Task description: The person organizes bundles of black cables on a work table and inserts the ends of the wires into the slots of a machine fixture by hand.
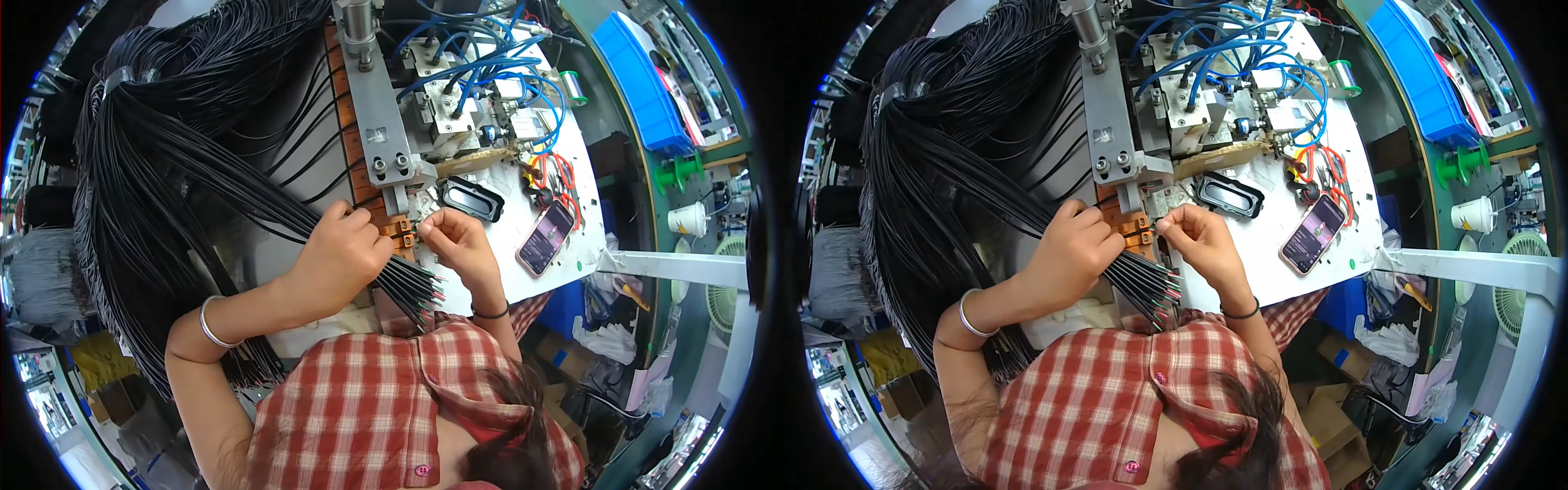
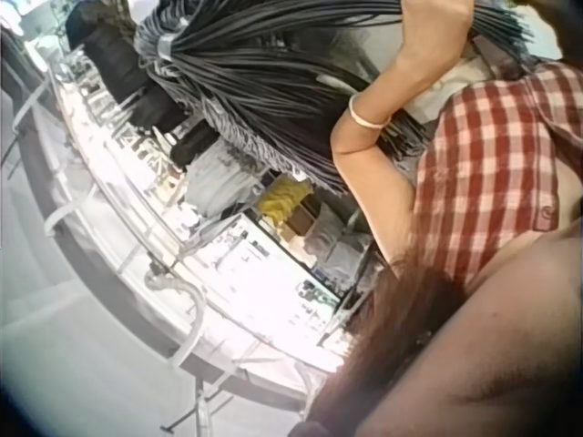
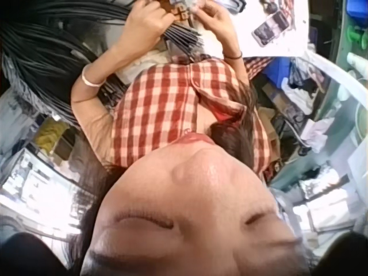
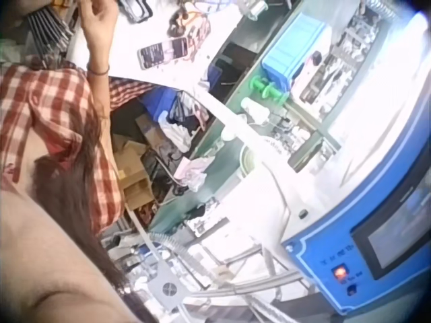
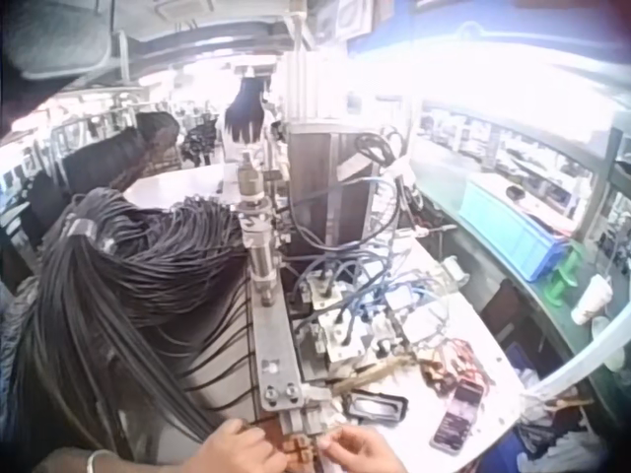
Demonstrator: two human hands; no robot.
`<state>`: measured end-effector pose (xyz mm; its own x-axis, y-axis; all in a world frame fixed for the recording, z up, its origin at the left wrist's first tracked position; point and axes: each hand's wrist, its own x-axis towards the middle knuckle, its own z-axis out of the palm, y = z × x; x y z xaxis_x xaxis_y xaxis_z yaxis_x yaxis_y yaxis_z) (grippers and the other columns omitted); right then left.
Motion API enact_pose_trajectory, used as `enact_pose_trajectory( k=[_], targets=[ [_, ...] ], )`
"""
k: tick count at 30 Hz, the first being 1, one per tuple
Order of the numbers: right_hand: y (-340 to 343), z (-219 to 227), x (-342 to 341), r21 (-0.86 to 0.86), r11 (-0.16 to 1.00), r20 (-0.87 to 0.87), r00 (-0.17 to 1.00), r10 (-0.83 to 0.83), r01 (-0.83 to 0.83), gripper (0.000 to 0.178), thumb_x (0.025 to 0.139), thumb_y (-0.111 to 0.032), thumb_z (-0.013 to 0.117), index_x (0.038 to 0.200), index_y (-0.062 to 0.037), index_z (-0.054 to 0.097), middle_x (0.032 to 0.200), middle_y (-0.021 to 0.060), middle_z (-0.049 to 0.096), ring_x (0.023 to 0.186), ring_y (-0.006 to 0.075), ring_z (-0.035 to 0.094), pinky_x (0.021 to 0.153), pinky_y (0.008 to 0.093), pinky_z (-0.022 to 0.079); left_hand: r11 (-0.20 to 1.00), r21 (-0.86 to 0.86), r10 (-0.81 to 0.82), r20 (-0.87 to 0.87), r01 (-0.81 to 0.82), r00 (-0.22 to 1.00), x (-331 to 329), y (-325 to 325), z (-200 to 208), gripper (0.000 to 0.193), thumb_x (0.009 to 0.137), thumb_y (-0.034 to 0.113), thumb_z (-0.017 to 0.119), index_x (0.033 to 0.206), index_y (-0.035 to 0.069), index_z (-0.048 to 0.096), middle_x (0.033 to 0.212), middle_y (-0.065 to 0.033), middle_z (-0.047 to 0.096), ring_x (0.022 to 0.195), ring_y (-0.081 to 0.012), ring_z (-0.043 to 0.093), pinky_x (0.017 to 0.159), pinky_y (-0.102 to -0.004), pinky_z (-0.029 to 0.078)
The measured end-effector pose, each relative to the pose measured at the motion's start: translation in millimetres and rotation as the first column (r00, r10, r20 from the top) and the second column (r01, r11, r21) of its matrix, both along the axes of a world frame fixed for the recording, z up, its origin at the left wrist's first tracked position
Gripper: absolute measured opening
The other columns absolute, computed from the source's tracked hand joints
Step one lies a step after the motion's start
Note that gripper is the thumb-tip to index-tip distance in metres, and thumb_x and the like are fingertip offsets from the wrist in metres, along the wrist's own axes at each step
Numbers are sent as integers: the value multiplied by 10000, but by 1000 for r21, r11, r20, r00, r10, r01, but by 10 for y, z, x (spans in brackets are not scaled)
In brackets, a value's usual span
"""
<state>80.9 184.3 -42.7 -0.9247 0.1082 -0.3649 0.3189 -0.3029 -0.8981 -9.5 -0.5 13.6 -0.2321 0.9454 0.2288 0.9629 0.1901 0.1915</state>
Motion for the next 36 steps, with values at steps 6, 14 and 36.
enact_pose_trajectory(
  k=[6, 14, 36],
  targets=[
    [-85, -35, -24, 145, 979, -153, 981, -118, 140, 65, 828, -73, 627, 845, -19, 594, 651, -52, 541, 576, 0, 463, 492, 156, 336, 998, 58, -1, -52, 4, 999, -10, -1, -35, 105, 603, 50, 585, 629, 74, 487, 604, -49, 492, 685, -192, 495, 653, -317, 370],
    [-43, -81, -8, 50, 974, -91, 972, -215, 220, 68, 798, -46, 660, 824, 4, 622, 702, -8, 600, 551, 13, 496, 444, 139, 325, 995, 57, 90, -102, -84, 991, 10, 7, 28, 90, 618, 49, 576, 638, 71, 491, 642, -48, 479, 669, -189, 486, 606, -306, 364],
    [-43, 20, 42, -124, 991, -200, 977, -68, 44, 50, 798, -33, 656, 807, 8, 629, 678, 9, 610, 585, 38, 537, 527, 154, 410, 997, 31, 68, 148, -73, 987, 20, -16, 107, 260, 500, -16, 594, 731, 42, 490, 742, -73, 472, 754, -254, 462, 636, -338, 382]
  ],
)
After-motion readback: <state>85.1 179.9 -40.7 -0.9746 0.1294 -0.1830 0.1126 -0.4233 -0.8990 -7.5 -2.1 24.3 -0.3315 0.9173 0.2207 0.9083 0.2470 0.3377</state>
